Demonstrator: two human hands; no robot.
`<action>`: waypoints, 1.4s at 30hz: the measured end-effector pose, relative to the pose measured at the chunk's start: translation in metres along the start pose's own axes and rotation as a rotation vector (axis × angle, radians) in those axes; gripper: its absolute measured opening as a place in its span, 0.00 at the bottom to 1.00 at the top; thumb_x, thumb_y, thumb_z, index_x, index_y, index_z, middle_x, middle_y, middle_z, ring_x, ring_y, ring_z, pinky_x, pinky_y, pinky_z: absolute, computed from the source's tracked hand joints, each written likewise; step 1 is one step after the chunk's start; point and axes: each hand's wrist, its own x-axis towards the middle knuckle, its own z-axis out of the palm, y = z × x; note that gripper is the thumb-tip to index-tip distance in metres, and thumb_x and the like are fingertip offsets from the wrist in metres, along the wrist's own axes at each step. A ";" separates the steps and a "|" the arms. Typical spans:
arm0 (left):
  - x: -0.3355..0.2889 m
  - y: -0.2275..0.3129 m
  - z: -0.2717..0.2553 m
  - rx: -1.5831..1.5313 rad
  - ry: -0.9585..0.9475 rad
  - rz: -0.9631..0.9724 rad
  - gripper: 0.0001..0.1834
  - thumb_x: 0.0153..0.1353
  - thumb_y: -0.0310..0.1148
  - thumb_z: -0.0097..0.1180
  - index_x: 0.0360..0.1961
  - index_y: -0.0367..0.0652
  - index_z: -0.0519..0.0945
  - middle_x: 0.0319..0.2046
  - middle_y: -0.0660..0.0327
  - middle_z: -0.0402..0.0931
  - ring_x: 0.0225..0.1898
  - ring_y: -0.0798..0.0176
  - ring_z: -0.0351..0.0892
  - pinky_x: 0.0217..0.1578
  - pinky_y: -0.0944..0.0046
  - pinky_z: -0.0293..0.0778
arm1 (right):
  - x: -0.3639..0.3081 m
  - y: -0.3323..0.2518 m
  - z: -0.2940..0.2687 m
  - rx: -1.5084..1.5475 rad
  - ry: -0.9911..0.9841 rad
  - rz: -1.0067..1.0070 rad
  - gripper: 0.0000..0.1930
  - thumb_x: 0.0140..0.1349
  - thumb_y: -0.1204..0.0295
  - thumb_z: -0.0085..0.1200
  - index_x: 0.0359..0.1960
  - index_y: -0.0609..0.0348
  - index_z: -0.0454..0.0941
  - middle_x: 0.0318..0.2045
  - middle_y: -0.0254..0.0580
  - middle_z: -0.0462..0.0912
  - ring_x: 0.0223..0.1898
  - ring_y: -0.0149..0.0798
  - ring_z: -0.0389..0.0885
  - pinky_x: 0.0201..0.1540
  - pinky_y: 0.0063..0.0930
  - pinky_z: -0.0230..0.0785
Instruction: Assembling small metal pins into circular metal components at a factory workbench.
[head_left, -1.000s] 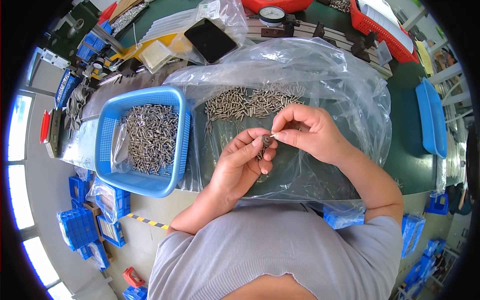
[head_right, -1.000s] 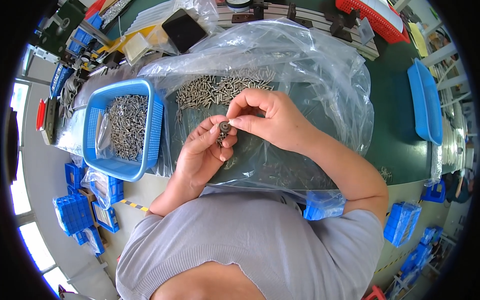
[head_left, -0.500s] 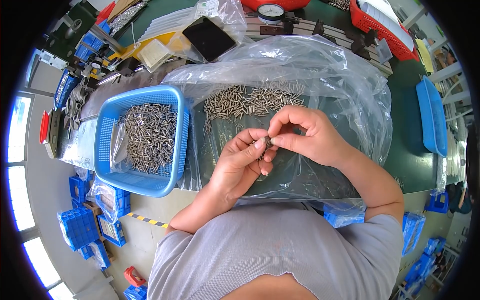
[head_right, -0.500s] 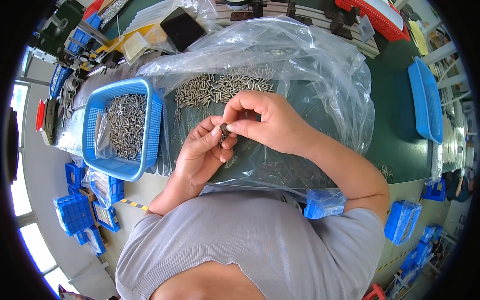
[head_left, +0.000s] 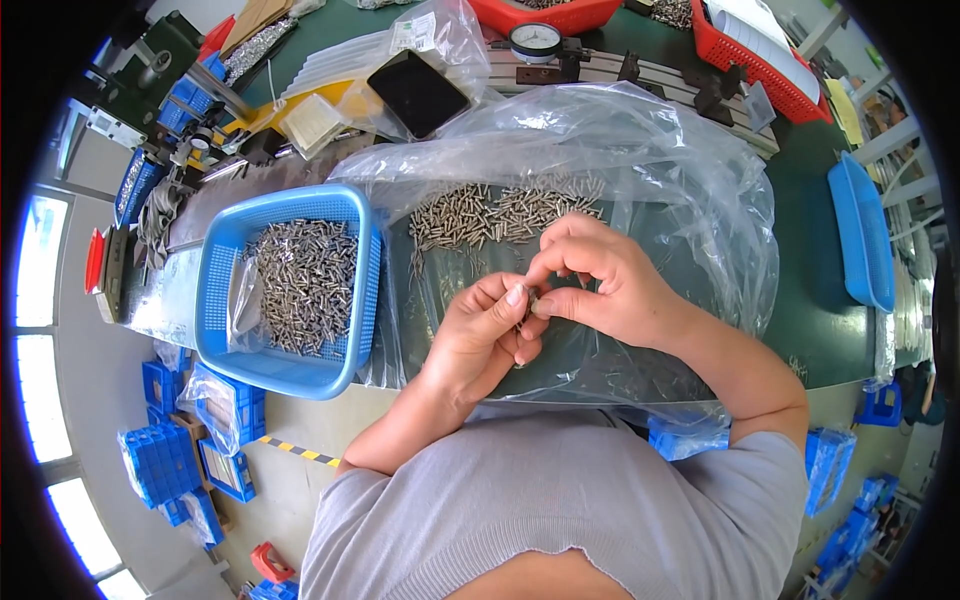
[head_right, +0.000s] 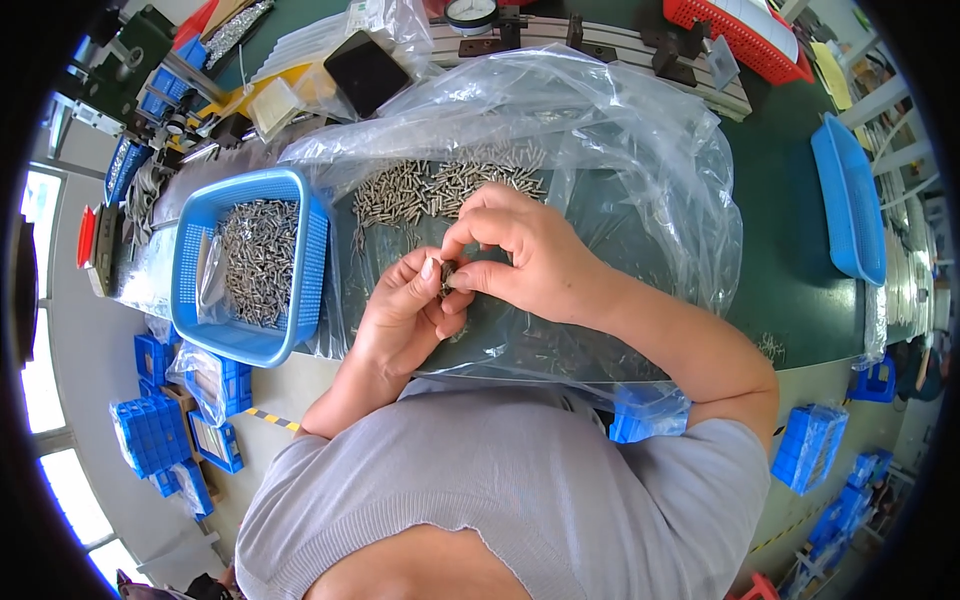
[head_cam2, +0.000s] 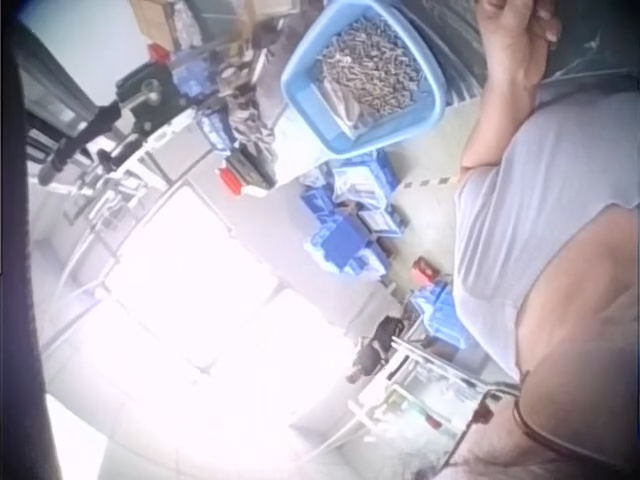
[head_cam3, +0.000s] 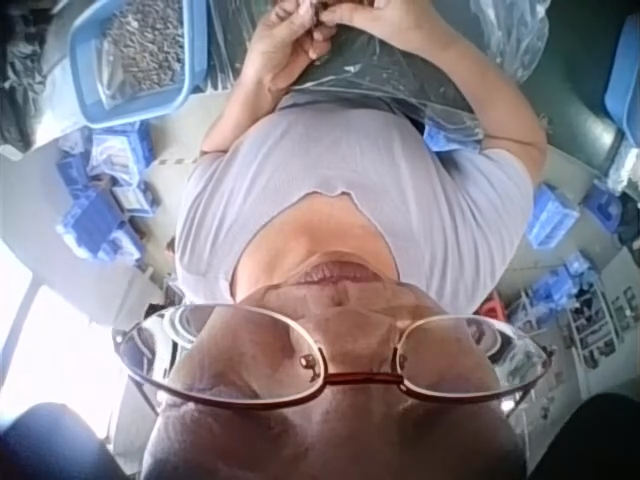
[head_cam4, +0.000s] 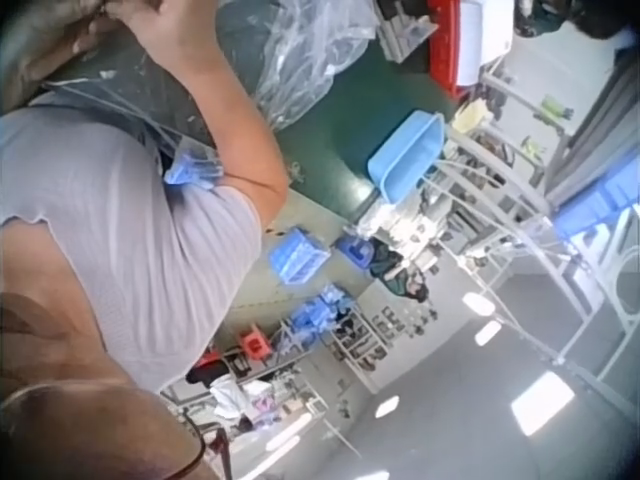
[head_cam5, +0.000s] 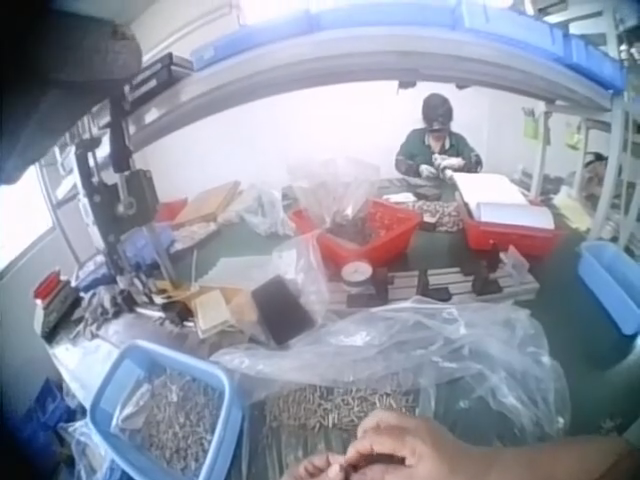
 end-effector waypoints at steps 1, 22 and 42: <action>-0.001 0.001 0.001 -0.001 0.003 -0.011 0.13 0.64 0.38 0.56 0.42 0.40 0.76 0.29 0.61 0.74 0.26 0.71 0.70 0.23 0.71 0.66 | 0.000 0.000 0.000 -0.001 0.002 -0.002 0.11 0.48 0.77 0.64 0.34 0.56 0.77 0.36 0.33 0.72 0.36 0.30 0.72 0.36 0.24 0.65; 0.003 -0.002 -0.007 -0.101 -0.073 0.095 0.13 0.67 0.35 0.49 0.46 0.37 0.73 0.41 0.55 0.73 0.37 0.66 0.69 0.33 0.70 0.68 | 0.004 0.024 -0.032 -0.534 0.046 0.021 0.07 0.47 0.75 0.62 0.28 0.55 0.78 0.30 0.37 0.75 0.36 0.45 0.76 0.39 0.38 0.69; 0.003 0.001 -0.004 -0.051 -0.061 0.054 0.11 0.66 0.34 0.51 0.44 0.38 0.74 0.37 0.59 0.75 0.35 0.68 0.72 0.31 0.69 0.70 | 0.001 0.001 -0.013 0.257 0.009 0.264 0.03 0.58 0.77 0.59 0.32 0.61 0.78 0.30 0.32 0.75 0.32 0.27 0.73 0.35 0.21 0.66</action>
